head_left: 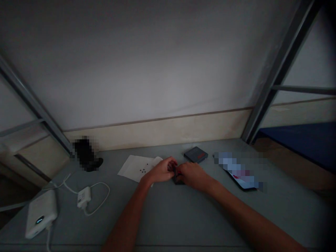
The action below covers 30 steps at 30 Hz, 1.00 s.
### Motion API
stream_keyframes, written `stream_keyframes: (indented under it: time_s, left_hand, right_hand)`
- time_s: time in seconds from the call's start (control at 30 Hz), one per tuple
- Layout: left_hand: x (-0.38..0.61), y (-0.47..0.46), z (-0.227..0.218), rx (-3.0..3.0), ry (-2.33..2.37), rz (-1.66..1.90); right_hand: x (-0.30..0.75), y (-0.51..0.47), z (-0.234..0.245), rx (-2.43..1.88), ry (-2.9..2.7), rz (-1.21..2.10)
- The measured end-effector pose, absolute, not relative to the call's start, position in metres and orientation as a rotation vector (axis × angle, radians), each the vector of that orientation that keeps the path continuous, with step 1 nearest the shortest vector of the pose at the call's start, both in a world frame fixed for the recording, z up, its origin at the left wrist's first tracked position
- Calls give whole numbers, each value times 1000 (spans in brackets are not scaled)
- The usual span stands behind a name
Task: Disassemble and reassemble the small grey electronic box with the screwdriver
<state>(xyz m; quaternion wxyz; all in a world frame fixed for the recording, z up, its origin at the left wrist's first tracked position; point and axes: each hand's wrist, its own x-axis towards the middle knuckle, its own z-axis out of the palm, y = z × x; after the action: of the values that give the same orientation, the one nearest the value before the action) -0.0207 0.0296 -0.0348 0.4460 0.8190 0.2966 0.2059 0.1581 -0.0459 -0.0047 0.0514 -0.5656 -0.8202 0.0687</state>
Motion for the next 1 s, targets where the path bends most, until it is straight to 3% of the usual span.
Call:
stream_keyframes:
  time_s: [0.67,1.0]
  left_hand:
    - [-26,26,-19,2152,786,507]
    - [-24,22,-12,2203,806,450]
  right_hand:
    - [190,-42,9,-1635,-2439,448]
    - [179,-45,8,-1613,-2537,387]
